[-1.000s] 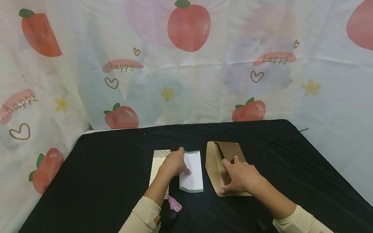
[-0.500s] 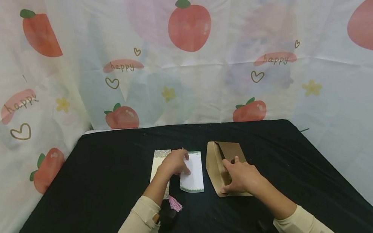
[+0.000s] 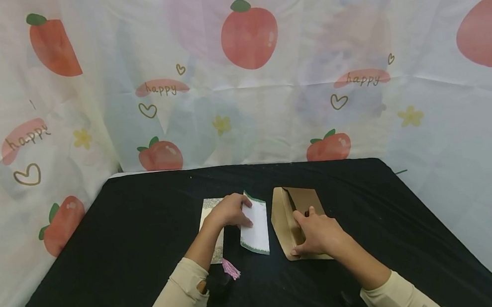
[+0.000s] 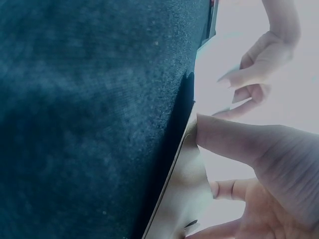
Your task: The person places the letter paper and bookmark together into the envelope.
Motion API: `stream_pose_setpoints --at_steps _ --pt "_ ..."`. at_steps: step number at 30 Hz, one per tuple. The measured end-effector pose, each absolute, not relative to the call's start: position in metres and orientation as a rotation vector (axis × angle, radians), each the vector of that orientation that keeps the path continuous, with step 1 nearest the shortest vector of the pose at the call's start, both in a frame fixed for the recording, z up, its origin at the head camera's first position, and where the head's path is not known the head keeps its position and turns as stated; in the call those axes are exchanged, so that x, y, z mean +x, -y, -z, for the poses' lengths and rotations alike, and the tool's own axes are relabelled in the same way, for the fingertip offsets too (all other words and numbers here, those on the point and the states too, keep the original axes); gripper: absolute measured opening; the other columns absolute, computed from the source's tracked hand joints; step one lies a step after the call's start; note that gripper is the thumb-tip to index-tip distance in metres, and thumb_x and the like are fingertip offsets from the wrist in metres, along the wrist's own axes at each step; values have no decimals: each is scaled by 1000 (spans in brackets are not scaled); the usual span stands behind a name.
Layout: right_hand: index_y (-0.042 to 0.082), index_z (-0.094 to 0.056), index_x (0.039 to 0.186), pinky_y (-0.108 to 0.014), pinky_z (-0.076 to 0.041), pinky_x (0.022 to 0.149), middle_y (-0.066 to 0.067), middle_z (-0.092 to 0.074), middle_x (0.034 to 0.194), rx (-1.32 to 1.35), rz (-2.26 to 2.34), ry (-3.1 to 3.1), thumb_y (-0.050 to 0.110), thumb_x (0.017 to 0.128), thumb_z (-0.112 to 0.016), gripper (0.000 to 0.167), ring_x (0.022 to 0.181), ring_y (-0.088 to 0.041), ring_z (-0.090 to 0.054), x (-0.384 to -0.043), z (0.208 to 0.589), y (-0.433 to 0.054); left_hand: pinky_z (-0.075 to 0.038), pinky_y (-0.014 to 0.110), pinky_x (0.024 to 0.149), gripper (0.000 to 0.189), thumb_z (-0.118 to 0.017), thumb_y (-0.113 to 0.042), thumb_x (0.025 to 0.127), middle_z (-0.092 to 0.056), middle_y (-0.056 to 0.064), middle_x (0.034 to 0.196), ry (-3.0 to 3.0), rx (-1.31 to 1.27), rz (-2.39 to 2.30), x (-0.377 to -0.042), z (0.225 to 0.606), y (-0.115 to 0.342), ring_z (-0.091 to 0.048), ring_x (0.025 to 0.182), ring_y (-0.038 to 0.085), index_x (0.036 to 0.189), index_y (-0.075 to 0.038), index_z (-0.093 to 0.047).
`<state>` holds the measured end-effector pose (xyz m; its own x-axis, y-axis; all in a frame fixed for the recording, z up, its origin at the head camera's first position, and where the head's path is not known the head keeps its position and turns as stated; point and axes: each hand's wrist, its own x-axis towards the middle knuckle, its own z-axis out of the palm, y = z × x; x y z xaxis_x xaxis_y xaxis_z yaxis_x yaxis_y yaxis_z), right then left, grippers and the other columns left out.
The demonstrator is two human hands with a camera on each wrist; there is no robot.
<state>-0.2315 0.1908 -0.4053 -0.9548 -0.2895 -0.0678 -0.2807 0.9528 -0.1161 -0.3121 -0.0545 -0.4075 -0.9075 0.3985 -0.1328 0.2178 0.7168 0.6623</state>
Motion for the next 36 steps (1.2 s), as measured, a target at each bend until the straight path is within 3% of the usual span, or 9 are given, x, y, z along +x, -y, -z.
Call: stream_pose_setpoints --at_steps 6,12,26,31,36 --pt "7 -56 122 -57 -58 70 -37 -56 128 -436 158 -3016 48 68 -96 79 82 -39 -66 -231 404 -191 -52 28 61 54 -89 -3 79 -58 9 84 -2673 546 -980 -313 404 55 -65 64 18 128 2 -68" --pt "6 -57 123 -54 -57 67 -30 -58 116 -438 163 -3018 48 68 -97 80 78 -35 -64 -230 402 -190 -44 27 59 54 -90 -5 80 -58 7 83 -2699 572 -978 -314 402 54 -55 69 18 129 -1 -69" --pt "8 -57 124 -54 -57 68 -29 -58 117 -423 169 -3009 47 68 -97 79 80 -35 -64 -233 405 -191 -44 28 62 51 -88 -7 82 -58 6 85 -2708 589 -1103 -315 394 58 -52 74 19 130 -3 -69" --pt "7 -56 127 -57 -57 71 -35 -56 126 -425 169 -2998 47 70 -96 80 84 -39 -66 -232 404 -191 -50 31 69 52 -87 -8 84 -63 6 93 -2684 615 -1153 -316 397 55 -58 81 20 132 -5 -68" --pt "7 -56 125 -56 -57 70 -34 -56 124 -432 176 -2997 46 70 -96 79 83 -38 -66 -231 404 -191 -51 29 69 52 -85 -5 86 -68 7 92 -2608 659 -1271 -316 401 51 -61 80 18 134 -2 -66"
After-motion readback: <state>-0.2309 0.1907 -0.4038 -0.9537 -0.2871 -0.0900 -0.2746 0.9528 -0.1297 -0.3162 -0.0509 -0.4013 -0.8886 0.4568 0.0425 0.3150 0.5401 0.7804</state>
